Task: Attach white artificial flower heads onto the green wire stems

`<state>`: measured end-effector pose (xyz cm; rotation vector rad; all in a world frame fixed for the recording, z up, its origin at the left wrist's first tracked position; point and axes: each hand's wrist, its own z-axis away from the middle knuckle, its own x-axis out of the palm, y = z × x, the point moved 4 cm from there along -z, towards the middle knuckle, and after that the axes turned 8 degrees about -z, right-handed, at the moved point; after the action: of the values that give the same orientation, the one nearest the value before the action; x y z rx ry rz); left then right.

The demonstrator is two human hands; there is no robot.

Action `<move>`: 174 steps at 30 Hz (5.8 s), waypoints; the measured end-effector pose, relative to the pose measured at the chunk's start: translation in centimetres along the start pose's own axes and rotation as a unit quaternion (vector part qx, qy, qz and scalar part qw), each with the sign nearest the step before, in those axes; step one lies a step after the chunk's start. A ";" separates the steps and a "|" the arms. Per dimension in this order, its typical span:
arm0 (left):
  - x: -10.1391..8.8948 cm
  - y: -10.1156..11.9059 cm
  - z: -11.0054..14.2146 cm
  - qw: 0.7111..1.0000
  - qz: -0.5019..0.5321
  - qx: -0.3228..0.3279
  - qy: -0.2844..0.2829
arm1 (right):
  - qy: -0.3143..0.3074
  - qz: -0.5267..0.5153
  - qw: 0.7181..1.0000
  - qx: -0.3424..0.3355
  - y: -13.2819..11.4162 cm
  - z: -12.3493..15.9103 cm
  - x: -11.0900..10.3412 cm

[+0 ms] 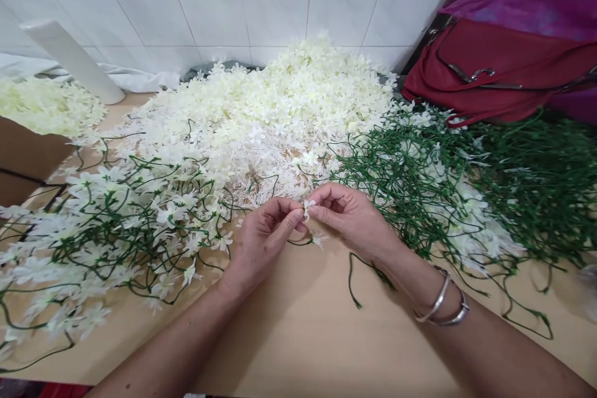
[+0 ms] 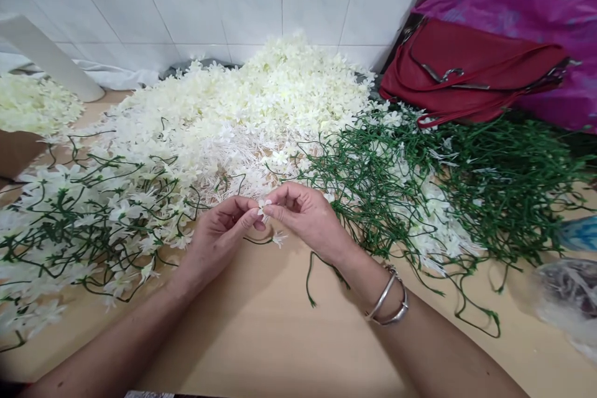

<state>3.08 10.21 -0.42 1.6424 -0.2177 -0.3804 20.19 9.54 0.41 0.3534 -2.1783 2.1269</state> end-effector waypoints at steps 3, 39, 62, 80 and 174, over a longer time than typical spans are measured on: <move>0.0 0.1 0.1 1.000 -0.022 0.007 -0.009 | -0.033 -0.050 0.998 0.035 0.0 -0.1 -0.3; 0.0 -0.5 0.0 0.999 -0.043 -0.007 0.001 | -0.001 0.010 1.000 -0.003 -0.1 0.0 -0.1; 0.2 0.3 0.0 1.000 0.015 0.000 -0.021 | -0.027 0.028 0.999 0.022 0.0 -0.4 -0.2; -1.1 0.7 -1.2 0.991 0.114 0.000 0.071 | 0.069 0.306 0.941 -0.126 -0.6 -0.1 -1.2; -0.7 1.0 -0.6 0.978 -0.138 0.121 0.102 | 0.088 0.030 0.993 -0.078 -0.1 0.8 0.6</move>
<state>2.77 10.93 0.71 1.9450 0.1256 -0.4036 19.72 8.68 0.59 0.0874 -2.2589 1.9168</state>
